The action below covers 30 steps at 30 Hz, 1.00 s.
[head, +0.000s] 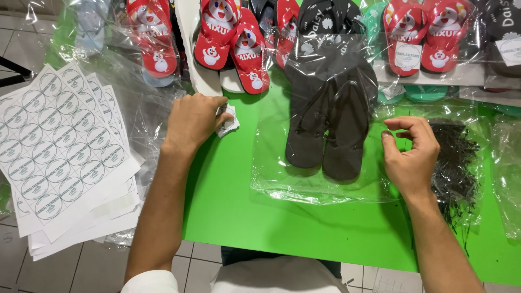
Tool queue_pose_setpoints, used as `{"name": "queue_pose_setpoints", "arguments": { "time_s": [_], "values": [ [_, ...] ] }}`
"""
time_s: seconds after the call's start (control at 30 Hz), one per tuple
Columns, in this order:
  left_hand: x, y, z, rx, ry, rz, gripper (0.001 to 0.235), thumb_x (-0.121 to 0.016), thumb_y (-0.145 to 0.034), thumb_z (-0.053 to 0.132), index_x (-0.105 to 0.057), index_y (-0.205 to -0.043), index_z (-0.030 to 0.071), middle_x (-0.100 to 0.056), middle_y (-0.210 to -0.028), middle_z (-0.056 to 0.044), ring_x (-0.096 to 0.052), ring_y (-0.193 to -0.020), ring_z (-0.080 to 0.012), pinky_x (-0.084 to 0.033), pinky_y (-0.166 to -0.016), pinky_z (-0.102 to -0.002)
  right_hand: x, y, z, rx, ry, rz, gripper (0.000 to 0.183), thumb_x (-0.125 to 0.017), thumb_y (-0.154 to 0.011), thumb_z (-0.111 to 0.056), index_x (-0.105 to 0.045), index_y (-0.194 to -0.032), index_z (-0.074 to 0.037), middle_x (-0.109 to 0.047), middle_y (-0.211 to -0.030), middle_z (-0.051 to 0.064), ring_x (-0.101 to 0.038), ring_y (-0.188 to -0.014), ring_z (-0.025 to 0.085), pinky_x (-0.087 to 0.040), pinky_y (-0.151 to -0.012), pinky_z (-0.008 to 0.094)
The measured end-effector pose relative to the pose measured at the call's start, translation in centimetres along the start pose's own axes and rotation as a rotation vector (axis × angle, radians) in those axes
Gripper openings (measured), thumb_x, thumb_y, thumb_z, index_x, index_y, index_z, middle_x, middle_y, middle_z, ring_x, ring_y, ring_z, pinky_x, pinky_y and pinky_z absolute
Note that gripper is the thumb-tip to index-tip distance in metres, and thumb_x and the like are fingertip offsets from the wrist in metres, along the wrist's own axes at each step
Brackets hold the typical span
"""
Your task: The person trims excess material from a black flip-flop using shears, pairs it with another black flip-flop, places them both into a plastic bag, and applies adhesive labels to the outside of the bag.
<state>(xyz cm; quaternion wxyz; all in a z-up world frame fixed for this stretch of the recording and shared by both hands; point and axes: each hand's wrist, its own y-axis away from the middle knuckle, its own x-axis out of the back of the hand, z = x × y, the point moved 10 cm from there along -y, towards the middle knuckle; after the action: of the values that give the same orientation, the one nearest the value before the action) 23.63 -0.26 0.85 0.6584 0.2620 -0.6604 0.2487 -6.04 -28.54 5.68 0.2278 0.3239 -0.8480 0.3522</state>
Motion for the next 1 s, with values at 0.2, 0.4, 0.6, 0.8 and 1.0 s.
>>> {"name": "queue_pose_setpoints", "arguments": {
  "time_s": [0.2,0.4,0.6,0.8,1.0],
  "values": [
    [-0.4,-0.2,0.2,-0.045,-0.022,0.026,0.04,-0.077,-0.091,0.054,-0.069,-0.105,0.017,-0.076,-0.08,-0.008,-0.073,-0.07,-0.0319,-0.055,-0.061,-0.049,-0.2,0.0,0.0,-0.001,-0.007,-0.012,0.016,-0.067,-0.095,0.011,-0.069,-0.108,0.002,-0.067,-0.11,0.016,-0.063,-0.103,0.026,-0.053,-0.084,0.035],
    [-0.4,-0.2,-0.3,-0.014,0.053,-0.008,0.038,-0.071,-0.098,0.05,-0.063,-0.1,0.013,-0.074,-0.079,-0.011,-0.069,-0.07,-0.0378,-0.05,-0.06,-0.052,-0.4,-0.1,0.1,0.008,-0.008,-0.031,0.018,-0.063,-0.095,0.012,-0.07,-0.108,0.002,-0.068,-0.109,0.016,-0.063,-0.102,0.026,-0.054,-0.084,0.035],
    [0.2,0.2,-0.1,-0.093,0.006,0.112,0.032,-0.066,-0.103,0.048,-0.074,-0.093,0.019,-0.074,-0.076,-0.007,-0.07,-0.064,-0.0318,-0.052,-0.055,-0.049,-0.5,0.0,-0.1,0.017,-0.024,-0.039,0.018,-0.06,-0.099,0.012,-0.07,-0.107,0.0,-0.067,-0.108,0.015,-0.063,-0.103,0.026,-0.054,-0.084,0.034],
    [3.2,1.2,1.0,-0.128,0.04,0.292,0.029,-0.072,-0.102,0.045,-0.076,-0.082,0.024,-0.068,-0.063,-0.001,-0.066,-0.055,-0.0253,-0.047,-0.048,-0.044,-0.4,0.0,-0.2,0.011,-0.011,-0.034,0.017,-0.061,-0.097,0.011,-0.07,-0.107,0.0,-0.067,-0.109,0.015,-0.063,-0.104,0.027,-0.054,-0.085,0.036],
    [6.7,2.6,5.3,-0.248,0.875,0.488,0.015,-0.073,-0.102,0.021,-0.07,-0.091,0.01,-0.052,-0.055,0.006,-0.044,-0.048,-0.007,-0.034,-0.045,-0.027,0.4,0.1,-1.0,0.056,0.022,0.046,0.018,-0.068,-0.093,0.011,-0.07,-0.107,0.0,-0.068,-0.11,0.016,-0.063,-0.108,0.03,-0.051,-0.093,0.042]
  ]
}}
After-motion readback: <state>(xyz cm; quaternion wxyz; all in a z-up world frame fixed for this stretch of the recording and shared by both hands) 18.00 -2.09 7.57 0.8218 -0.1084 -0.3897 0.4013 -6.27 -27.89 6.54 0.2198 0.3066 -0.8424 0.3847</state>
